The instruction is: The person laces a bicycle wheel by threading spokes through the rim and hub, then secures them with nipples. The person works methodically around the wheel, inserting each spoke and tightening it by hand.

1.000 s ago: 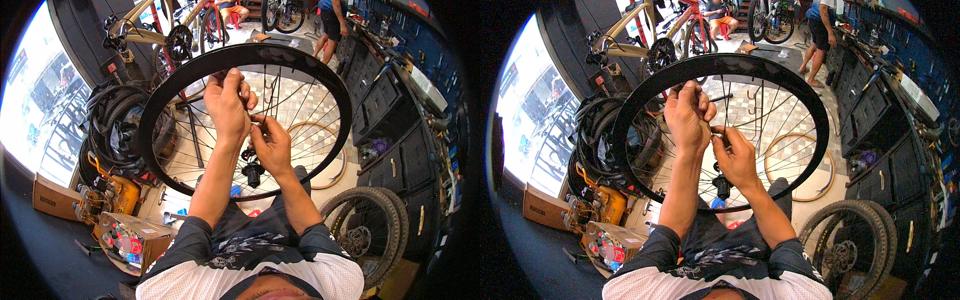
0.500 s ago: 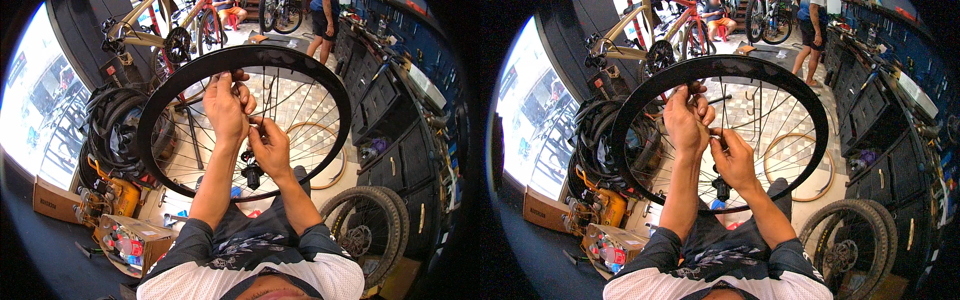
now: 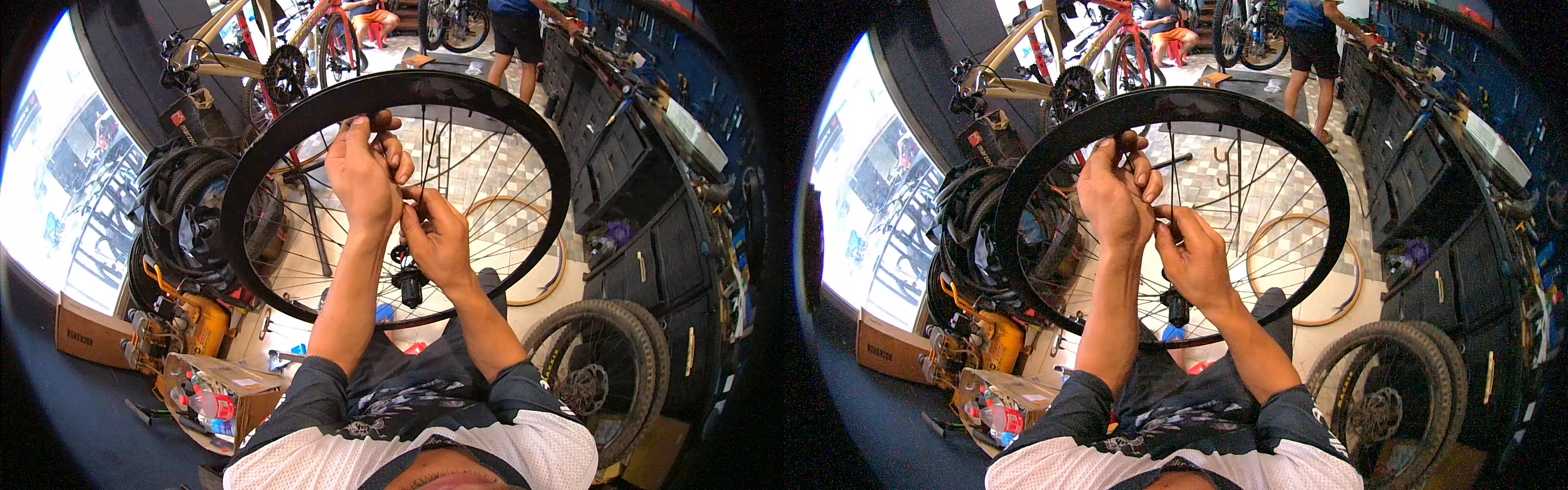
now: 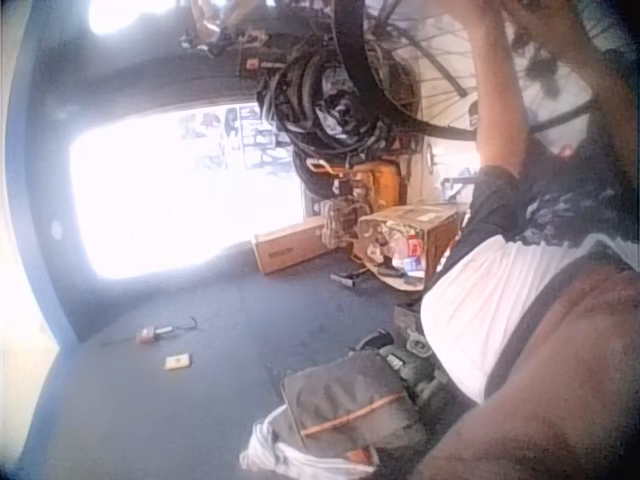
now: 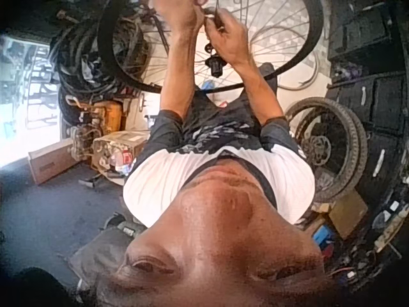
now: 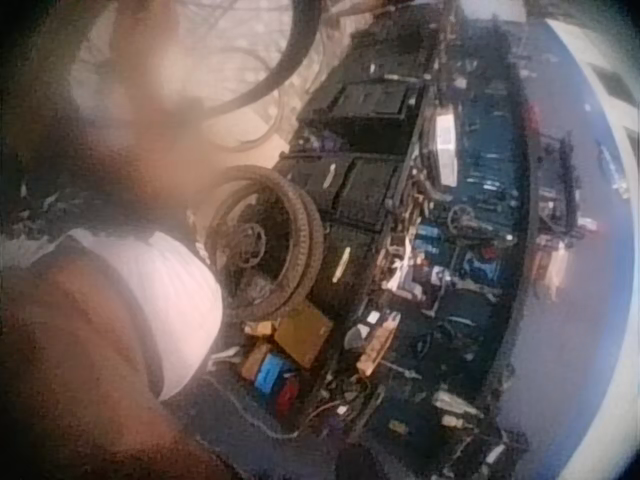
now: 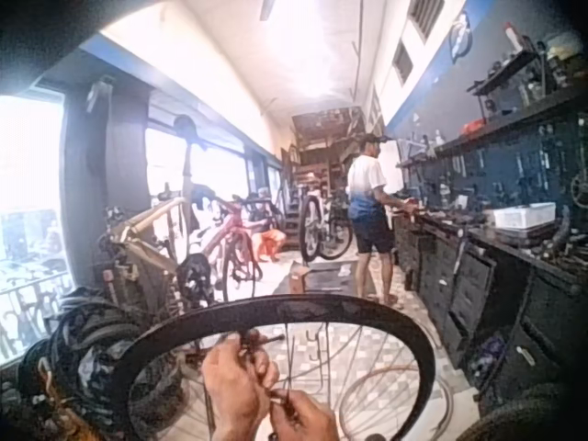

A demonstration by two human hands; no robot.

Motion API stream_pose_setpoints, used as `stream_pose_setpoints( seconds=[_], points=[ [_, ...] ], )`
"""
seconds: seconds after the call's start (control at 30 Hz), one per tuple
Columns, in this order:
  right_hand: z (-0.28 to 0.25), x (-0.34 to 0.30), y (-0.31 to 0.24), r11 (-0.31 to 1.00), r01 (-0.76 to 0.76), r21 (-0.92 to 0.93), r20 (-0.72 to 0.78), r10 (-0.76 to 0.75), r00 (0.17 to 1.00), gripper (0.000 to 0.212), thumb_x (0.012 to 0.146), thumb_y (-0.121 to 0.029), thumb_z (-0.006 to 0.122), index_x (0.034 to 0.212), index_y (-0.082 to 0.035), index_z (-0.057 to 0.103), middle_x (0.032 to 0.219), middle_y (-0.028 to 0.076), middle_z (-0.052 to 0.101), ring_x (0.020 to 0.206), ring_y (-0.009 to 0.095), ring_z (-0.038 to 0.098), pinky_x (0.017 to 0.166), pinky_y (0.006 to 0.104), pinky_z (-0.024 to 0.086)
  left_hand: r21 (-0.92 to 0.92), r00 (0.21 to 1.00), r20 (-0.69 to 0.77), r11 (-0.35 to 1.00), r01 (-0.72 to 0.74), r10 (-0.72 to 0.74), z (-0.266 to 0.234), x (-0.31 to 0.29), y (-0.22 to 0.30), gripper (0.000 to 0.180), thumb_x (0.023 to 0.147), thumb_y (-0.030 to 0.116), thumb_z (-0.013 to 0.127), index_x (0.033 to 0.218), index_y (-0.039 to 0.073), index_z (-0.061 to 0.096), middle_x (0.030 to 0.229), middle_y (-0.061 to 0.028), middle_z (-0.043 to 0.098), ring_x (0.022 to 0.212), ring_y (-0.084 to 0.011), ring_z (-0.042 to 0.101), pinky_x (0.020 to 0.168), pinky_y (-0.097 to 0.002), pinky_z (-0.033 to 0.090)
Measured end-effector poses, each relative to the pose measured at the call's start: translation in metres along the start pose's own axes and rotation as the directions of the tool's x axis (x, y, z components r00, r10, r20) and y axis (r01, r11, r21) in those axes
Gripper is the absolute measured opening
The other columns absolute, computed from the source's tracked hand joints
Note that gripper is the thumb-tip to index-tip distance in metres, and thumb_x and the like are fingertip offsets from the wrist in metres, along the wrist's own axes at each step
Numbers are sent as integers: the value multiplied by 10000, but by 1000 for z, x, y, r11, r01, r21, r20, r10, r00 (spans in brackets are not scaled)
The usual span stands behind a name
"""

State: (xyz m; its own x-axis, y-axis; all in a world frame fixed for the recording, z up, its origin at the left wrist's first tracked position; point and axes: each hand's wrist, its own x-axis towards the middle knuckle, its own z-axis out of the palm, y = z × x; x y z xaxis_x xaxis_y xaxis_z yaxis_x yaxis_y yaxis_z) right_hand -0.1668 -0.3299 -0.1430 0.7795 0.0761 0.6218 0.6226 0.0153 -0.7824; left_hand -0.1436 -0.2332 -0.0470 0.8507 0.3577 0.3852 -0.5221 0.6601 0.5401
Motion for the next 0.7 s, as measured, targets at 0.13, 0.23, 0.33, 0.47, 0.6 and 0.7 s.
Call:
stream_pose_setpoints(
  seconds=[0.13,0.23,0.33,0.47,0.6,0.7],
  points=[
    [1,1,1,999,34,-3,9,-34,999,194,1036,-25,613,1206,68,627,830,43,647,673,74,622,578,238,525,139,996,64,987,-78,70,-8,6,-5,106,1064,148,569,1054,43,580,935,-81,637,598,-111,464,435,-263,355],
    [1,2,-5,1000,-30,7,2,30,1000,211,1004,-52,651,1177,69,660,962,167,705,745,174,699,612,306,551,118,997,14,990,-73,72,-11,8,-6,106,1065,147,566,1046,43,581,928,-79,633,593,-108,454,440,-257,354],
    [1,2,-4,1000,-7,-13,1,7,1000,210,1002,-54,653,1172,70,660,972,177,709,746,181,702,613,304,549,48,999,22,998,-29,28,-4,3,0,83,1049,127,597,1037,46,583,882,-50,601,590,-95,448,440,-246,349],
    [1,3,-2,997,56,-43,1,-56,998,192,1029,-27,616,1194,70,629,806,47,648,664,74,619,566,238,513,92,1000,23,996,-10,8,-2,5,-1,88,1049,133,591,1044,45,584,900,-70,615,587,-100,452,440,-253,349],
    [2,4,-1,999,30,-19,2,-29,1000,207,1004,-46,646,1174,72,647,922,148,690,720,180,682,607,297,539,146,998,43,988,-52,46,-13,11,-6,130,1061,161,565,1038,33,581,936,-99,624,593,-112,453,443,-263,348],
    [0,6,-2,995,74,-63,3,-74,997,201,1015,-38,632,1181,76,639,850,96,670,687,128,653,585,270,525,72,999,36,997,-15,12,-5,6,-1,115,1051,145,586,1015,36,582,915,-80,611,592,-101,446,440,-256,343]
  ],
)
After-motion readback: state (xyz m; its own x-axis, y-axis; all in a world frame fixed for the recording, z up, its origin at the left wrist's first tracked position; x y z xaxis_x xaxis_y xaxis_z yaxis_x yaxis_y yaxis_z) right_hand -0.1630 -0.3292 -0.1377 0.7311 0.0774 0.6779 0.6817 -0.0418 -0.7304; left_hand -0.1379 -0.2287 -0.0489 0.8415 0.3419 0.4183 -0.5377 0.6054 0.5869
